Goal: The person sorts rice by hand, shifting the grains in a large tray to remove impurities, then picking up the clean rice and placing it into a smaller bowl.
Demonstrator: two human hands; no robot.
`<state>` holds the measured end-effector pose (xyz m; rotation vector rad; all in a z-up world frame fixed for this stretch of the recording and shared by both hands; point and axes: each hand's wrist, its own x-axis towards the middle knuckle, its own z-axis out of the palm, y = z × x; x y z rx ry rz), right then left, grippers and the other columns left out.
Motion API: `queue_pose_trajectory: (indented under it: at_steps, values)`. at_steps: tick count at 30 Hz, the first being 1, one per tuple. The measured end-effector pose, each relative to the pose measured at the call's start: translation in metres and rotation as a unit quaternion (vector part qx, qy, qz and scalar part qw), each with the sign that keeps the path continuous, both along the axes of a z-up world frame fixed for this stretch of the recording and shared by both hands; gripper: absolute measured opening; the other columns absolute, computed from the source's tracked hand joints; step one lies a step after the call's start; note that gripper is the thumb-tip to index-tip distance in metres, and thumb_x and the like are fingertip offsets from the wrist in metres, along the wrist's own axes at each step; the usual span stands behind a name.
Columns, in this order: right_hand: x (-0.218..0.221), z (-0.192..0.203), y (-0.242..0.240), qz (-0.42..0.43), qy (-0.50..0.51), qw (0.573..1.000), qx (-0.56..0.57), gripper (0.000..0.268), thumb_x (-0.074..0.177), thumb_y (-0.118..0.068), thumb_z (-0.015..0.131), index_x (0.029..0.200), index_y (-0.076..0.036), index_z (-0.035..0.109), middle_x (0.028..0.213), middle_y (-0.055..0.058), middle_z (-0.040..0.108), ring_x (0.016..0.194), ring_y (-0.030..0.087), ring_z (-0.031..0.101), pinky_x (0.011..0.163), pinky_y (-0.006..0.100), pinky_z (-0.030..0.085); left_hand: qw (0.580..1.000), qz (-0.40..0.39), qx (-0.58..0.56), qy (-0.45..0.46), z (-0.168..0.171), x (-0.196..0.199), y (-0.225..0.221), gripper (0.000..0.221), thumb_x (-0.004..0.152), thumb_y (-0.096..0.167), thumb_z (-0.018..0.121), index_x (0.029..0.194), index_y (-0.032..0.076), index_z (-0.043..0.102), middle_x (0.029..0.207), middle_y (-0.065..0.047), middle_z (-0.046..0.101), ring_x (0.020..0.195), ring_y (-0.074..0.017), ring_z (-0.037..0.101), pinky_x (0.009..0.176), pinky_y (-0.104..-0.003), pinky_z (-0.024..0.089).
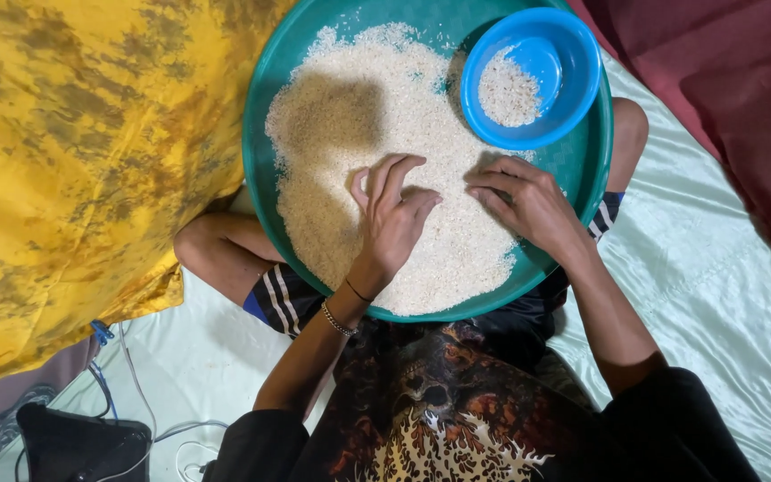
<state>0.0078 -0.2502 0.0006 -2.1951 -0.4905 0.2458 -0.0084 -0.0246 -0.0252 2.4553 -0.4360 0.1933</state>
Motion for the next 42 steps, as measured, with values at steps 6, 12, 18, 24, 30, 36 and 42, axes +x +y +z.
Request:
queue_pose_trajectory:
  at_steps: [6, 12, 18, 24, 30, 36, 42]
  values:
    - [0.007, 0.000, 0.020, -0.003, -0.014, 1.000, 0.001, 0.013, 0.100, -0.013, 0.074, 0.104, -0.001, 0.078, 0.098, 0.014, 0.067, 0.091, 0.030, 0.067, 0.078, 0.041, 0.057, 0.993, 0.032, -0.112, 0.005, 0.011, -0.001, 0.021, 0.010, 0.093, 0.027, 0.079, 0.089, 0.019, 0.076, 0.118, 0.005, 0.067, 0.123, -0.0176, 0.055, 0.105, -0.048, 0.023]
    - [0.009, -0.007, 0.035, -0.016, -0.057, 0.998, 0.007, 0.005, 0.098, -0.007, 0.073, 0.099, -0.004, 0.077, 0.094, 0.011, 0.068, 0.084, 0.031, 0.068, 0.073, 0.040, 0.057, 0.957, 0.090, -0.272, 0.051, 0.015, -0.004, 0.032, 0.007, 0.092, 0.017, 0.079, 0.089, 0.012, 0.077, 0.099, -0.001, 0.073, 0.108, -0.0200, 0.063, 0.102, -0.042, 0.038]
    - [0.006, -0.016, 0.013, -0.081, -0.010, 0.993, 0.084, 0.005, 0.101, -0.009, 0.076, 0.101, -0.004, 0.076, 0.094, 0.009, 0.069, 0.073, 0.024, 0.061, 0.064, 0.035, 0.050, 0.915, 0.110, -0.382, 0.064, 0.029, 0.001, 0.032, 0.004, 0.091, 0.009, 0.078, 0.092, 0.006, 0.077, 0.094, -0.006, 0.074, 0.101, -0.0224, 0.065, 0.096, -0.039, 0.048]
    - [0.010, -0.007, 0.007, -0.135, 0.001, 0.986, 0.099, 0.008, 0.102, -0.011, 0.078, 0.101, -0.003, 0.075, 0.086, 0.011, 0.066, 0.067, 0.023, 0.058, 0.060, 0.035, 0.046, 0.888, 0.109, -0.441, 0.071, 0.018, 0.017, 0.012, 0.005, 0.093, 0.009, 0.077, 0.097, 0.007, 0.076, 0.097, -0.006, 0.074, 0.101, -0.0198, 0.065, 0.096, -0.036, 0.050]
    - [0.034, 0.021, -0.013, -0.173, -0.146, 0.972, -0.056, 0.006, 0.111, 0.002, 0.071, 0.107, 0.005, 0.070, 0.086, 0.016, 0.059, 0.077, 0.031, 0.058, 0.066, 0.041, 0.049, 0.966, 0.000, -0.256, -0.040, 0.017, 0.070, -0.039, 0.006, 0.092, 0.018, 0.078, 0.096, 0.016, 0.074, 0.091, 0.002, 0.071, 0.089, -0.0218, 0.064, 0.085, -0.034, 0.051]
    - [0.046, -0.011, -0.028, -0.189, -0.217, 0.934, -0.213, 0.010, 0.102, -0.004, 0.082, 0.099, -0.010, 0.074, 0.083, 0.005, 0.053, 0.081, 0.023, 0.053, 0.068, 0.037, 0.039, 0.989, -0.049, 0.047, -0.132, -0.003, 0.114, -0.072, 0.013, 0.087, 0.029, 0.077, 0.087, 0.022, 0.066, 0.072, 0.007, 0.059, 0.082, -0.0151, 0.062, 0.082, -0.036, 0.045]
    - [0.046, 0.013, -0.022, -0.172, -0.187, 0.942, -0.218, 0.012, 0.090, 0.006, 0.076, 0.100, 0.000, 0.074, 0.098, 0.008, 0.071, 0.091, 0.025, 0.053, 0.087, 0.038, 0.039, 0.992, -0.097, 0.073, 0.017, 0.007, 0.112, -0.072, 0.030, 0.090, 0.015, 0.076, 0.119, 0.010, 0.074, 0.118, 0.000, 0.068, 0.111, -0.0178, 0.054, 0.099, -0.049, 0.039]
